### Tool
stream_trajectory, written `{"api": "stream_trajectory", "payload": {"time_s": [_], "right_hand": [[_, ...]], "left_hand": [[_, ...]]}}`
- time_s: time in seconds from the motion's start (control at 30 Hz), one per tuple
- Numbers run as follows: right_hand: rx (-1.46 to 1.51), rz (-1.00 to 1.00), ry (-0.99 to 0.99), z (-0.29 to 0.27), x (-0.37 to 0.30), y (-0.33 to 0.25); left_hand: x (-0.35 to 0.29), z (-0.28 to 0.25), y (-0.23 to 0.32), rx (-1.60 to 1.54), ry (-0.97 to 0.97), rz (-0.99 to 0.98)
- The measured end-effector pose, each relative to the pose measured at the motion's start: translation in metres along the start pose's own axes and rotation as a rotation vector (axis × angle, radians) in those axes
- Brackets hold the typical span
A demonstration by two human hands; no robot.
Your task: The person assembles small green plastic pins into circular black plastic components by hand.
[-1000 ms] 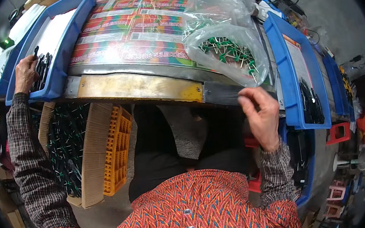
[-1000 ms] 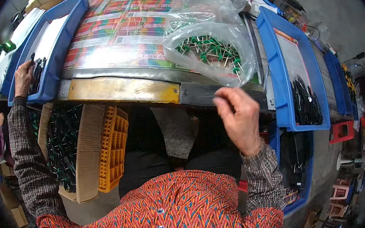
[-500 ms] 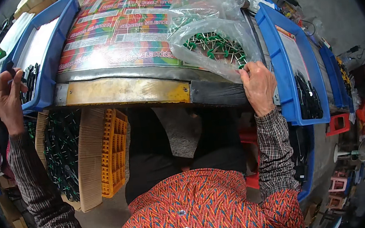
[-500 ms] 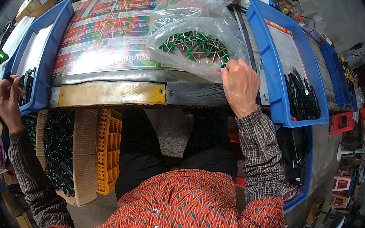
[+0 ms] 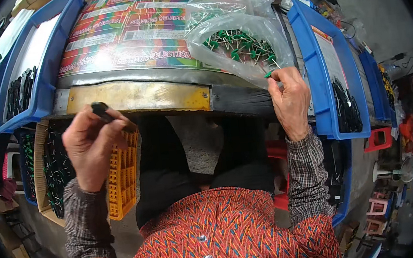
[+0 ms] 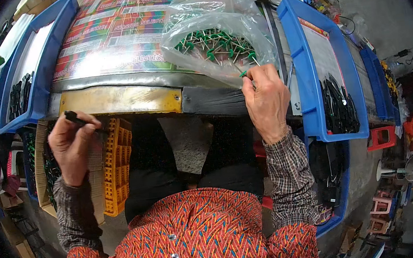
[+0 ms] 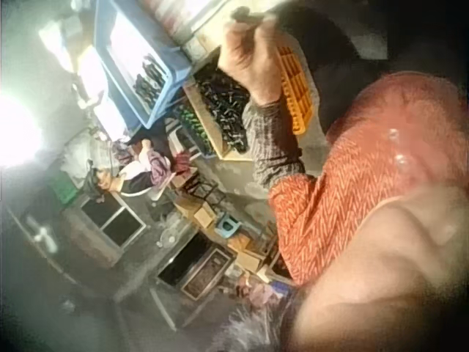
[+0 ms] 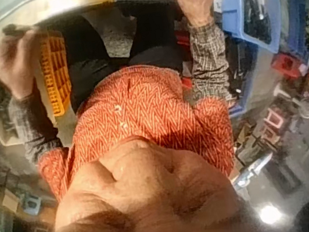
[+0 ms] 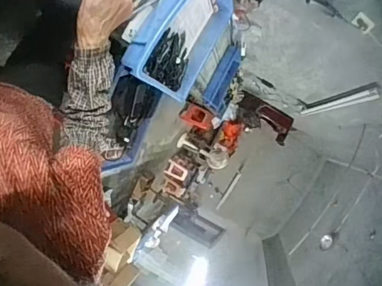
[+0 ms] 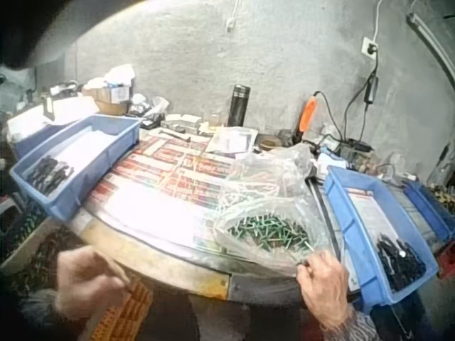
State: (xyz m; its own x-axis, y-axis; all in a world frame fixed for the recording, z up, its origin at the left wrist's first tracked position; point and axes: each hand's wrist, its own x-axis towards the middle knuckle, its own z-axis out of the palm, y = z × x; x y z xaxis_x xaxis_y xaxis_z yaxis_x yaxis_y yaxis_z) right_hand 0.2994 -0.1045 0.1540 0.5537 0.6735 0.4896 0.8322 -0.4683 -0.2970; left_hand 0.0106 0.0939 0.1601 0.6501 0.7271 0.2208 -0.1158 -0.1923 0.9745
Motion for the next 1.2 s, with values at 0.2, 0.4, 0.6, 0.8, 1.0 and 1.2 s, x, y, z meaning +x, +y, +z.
{"api": "stream_trajectory", "payload": {"time_s": [0.2,0.4,0.6,0.8,1.0,1.2], "right_hand": [[0.197,-0.037,-0.022,-0.008,-0.021,-0.020],[0.455,-0.068,-0.202,-0.010,-0.053,-0.047],[0.596,-0.120,-0.335,0.004,-0.075,-0.064],[0.666,-0.113,-0.429,0.014,-0.086,-0.073],[0.819,0.151,-0.545,0.024,-0.097,-0.067],[1.016,0.412,-0.603,0.028,-0.108,-0.071]], "left_hand": [[-0.019,0.047,-0.022,-0.168,-0.061,-0.144],[-0.034,0.076,-0.032,-0.142,-0.123,-0.281],[-0.050,0.083,-0.042,-0.021,-0.154,-0.363],[-0.060,0.081,-0.056,0.111,-0.202,-0.218],[-0.073,0.078,-0.062,-0.022,-0.117,-0.316],[-0.082,0.076,-0.065,-0.088,-0.113,-0.382]]}}
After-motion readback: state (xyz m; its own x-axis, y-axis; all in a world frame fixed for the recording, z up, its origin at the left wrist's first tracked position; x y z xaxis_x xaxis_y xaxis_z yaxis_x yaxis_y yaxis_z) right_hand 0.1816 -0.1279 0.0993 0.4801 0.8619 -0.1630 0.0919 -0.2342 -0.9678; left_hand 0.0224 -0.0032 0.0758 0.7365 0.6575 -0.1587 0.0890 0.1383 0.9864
